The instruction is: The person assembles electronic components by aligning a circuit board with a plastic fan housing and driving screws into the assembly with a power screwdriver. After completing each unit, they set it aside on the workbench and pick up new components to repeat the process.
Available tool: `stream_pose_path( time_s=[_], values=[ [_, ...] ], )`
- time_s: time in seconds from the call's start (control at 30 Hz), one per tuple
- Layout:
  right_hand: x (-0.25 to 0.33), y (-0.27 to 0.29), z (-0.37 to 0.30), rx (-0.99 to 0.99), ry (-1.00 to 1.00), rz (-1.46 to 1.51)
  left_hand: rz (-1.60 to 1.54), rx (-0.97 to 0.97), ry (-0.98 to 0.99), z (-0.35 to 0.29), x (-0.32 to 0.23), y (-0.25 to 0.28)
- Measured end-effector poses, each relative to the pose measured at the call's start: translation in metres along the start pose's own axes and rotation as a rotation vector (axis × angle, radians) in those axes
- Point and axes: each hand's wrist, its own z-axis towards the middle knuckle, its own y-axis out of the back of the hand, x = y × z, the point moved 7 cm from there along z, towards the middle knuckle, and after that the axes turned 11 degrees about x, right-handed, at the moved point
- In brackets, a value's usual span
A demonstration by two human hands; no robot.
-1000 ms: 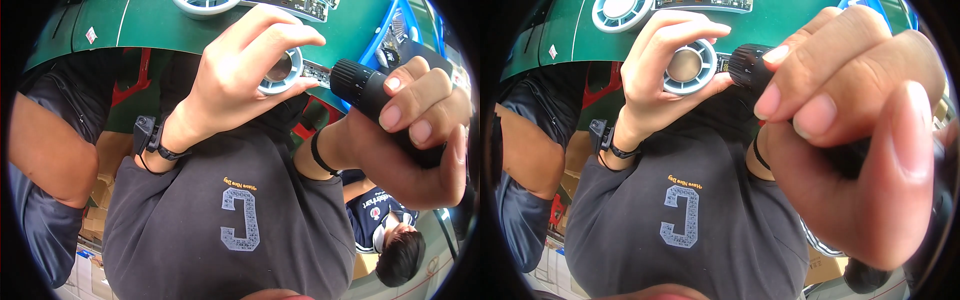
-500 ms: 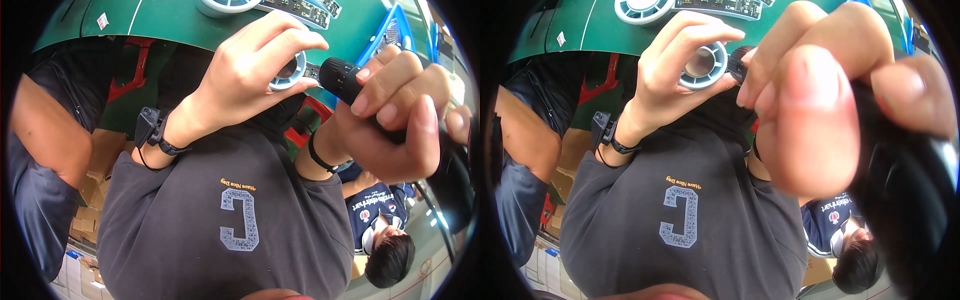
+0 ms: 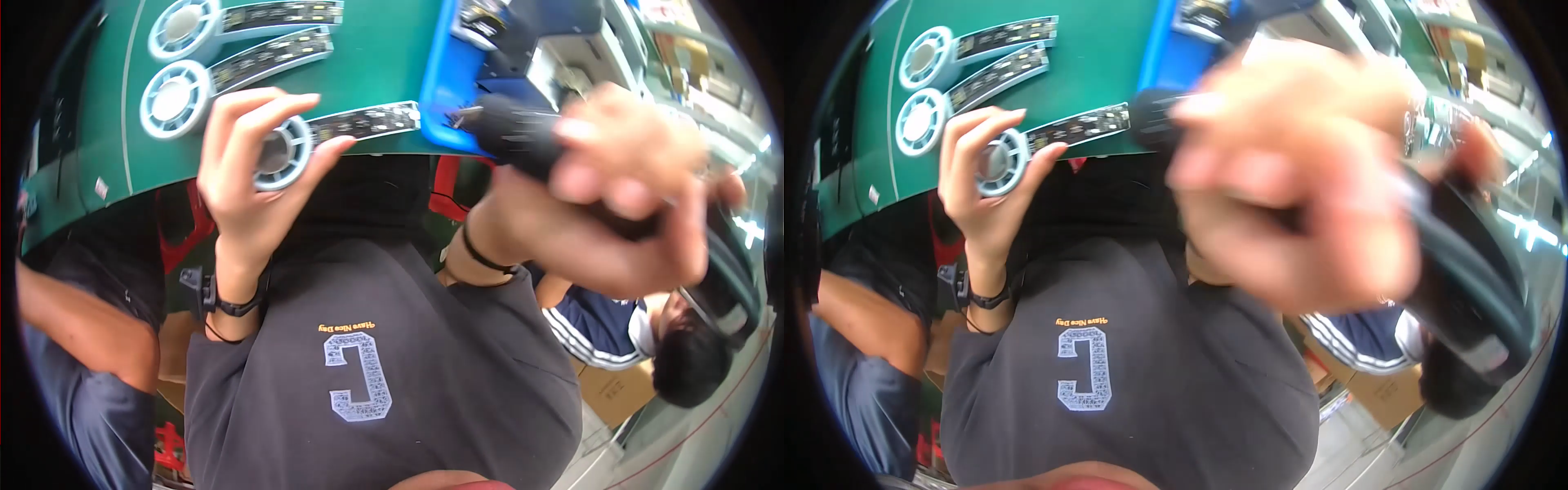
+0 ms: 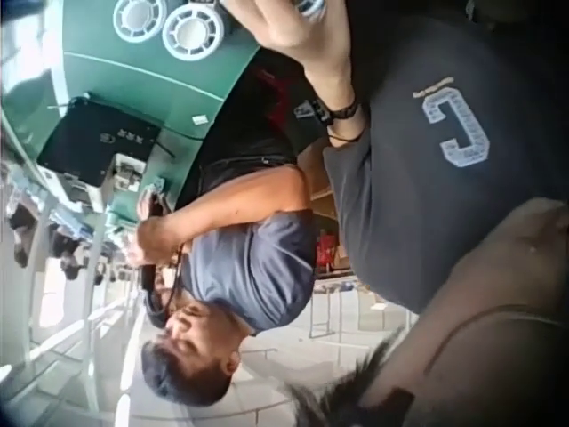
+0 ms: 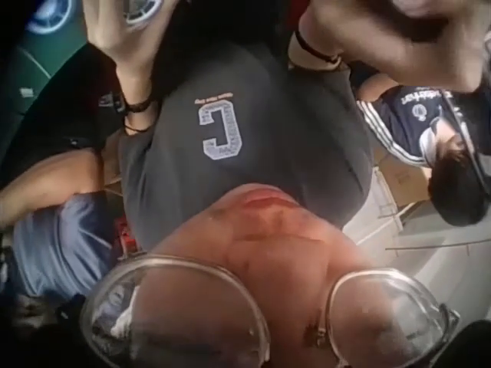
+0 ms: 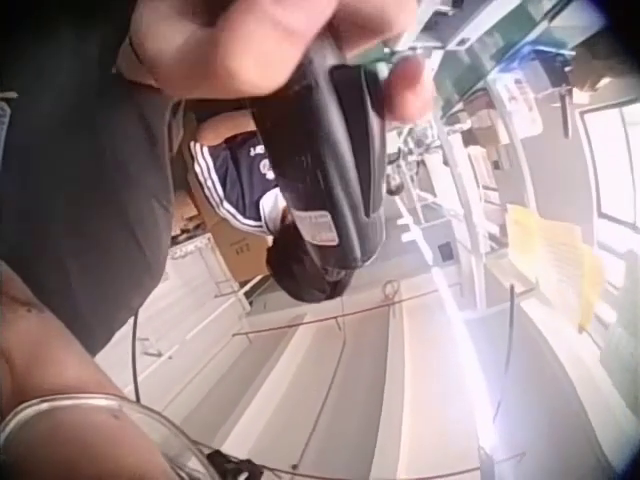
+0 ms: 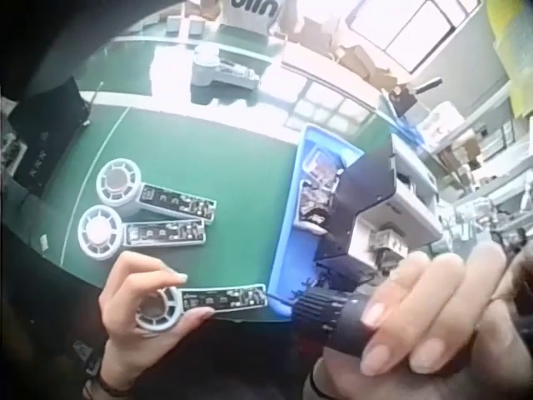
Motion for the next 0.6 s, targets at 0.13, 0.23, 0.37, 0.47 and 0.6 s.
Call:
stream_pose_path(
  time_s=[0.13, 0.23, 0.37, 0.47, 0.6],
  values=[
    [0.045, 0.089, 0.004, -0.208, 0.216, -0.263, -0.006, -0.019, 0.034, -0.006, 0.002, -0.003],
    [0.033, 0.114, 0.004, -0.260, 0.206, -0.382, 0.036, -0.005, 0.001, -0.013, 0.008, -0.002],
    [0.009, 0.118, -0.004, -0.175, 0.064, -0.352, 0.080, 0.003, -0.014, -0.020, 0.011, 0.001],
    [0.002, 0.122, -0.010, -0.148, 0.025, -0.348, 0.092, 0.011, -0.025, -0.020, 0.009, -0.001],
    [0.004, 0.129, -0.008, -0.117, -0.005, -0.363, 0.097, 0.023, -0.053, -0.015, 0.004, -0.005]
  ],
)
